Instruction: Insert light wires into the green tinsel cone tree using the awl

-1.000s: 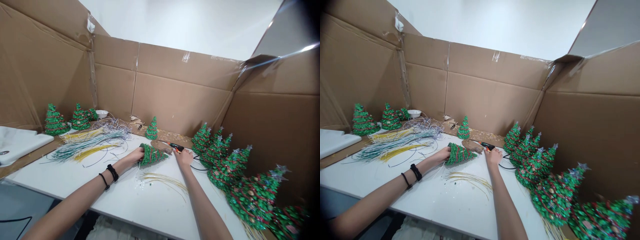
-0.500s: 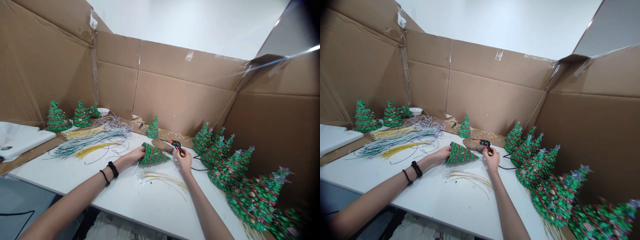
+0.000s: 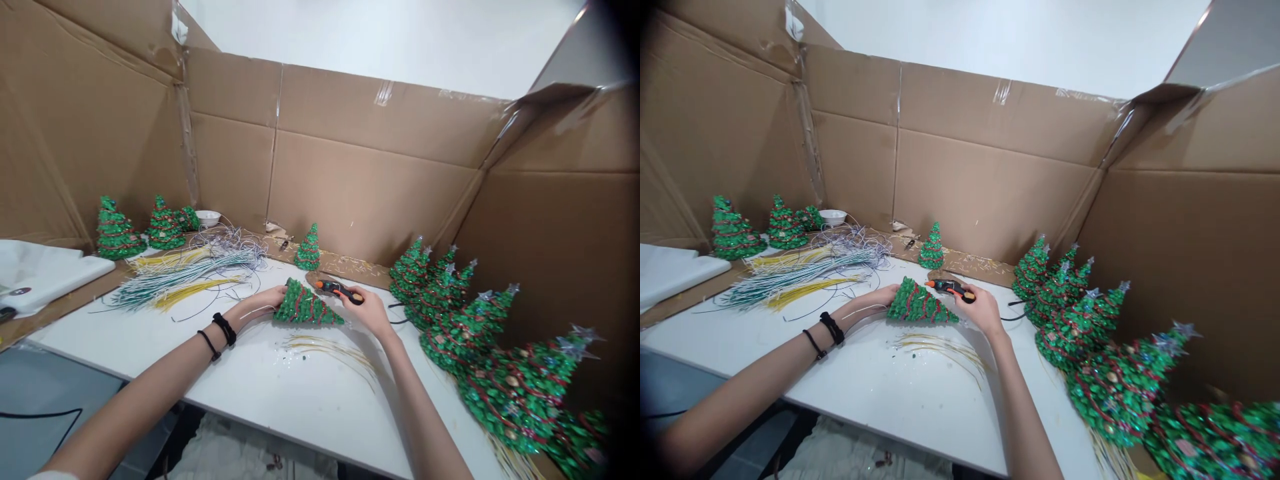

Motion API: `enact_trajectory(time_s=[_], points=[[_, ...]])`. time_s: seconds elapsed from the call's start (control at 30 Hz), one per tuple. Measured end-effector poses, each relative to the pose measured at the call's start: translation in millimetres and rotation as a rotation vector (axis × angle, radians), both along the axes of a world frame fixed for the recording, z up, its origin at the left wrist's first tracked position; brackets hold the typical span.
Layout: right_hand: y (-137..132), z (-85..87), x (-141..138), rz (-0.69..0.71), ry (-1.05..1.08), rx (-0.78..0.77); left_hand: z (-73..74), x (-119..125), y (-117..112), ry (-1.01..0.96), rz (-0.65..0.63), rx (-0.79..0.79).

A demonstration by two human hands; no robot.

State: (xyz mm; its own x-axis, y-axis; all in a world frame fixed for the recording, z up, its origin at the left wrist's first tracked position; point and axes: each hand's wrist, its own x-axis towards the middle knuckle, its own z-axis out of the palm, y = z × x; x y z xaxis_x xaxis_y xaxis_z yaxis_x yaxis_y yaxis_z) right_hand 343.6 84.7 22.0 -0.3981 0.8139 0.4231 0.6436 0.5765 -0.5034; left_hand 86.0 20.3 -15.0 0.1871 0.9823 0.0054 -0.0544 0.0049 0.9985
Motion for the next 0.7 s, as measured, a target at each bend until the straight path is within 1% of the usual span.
enact_trajectory(time_s=[0.1,0.23,0.43,0.7], points=[[-4.0,5.2,0.5,-0.001,-0.049,0.033,0.7,-1.3,0.6,0.055,-0.063,0.002],[-7.4,9.0,1.1,0.001,-0.090,0.076,1.8,-0.7,-1.0,0.087,-0.056,0.035],[-10.2,11.4,0.1,-0.020,-0.137,0.111,6.2,1.8,-4.6,0.078,-0.037,0.003],[-11.9,14.4,0.5,0.009,-0.188,0.128,-1.8,-1.3,3.5,0.060,-0.014,-0.036]])
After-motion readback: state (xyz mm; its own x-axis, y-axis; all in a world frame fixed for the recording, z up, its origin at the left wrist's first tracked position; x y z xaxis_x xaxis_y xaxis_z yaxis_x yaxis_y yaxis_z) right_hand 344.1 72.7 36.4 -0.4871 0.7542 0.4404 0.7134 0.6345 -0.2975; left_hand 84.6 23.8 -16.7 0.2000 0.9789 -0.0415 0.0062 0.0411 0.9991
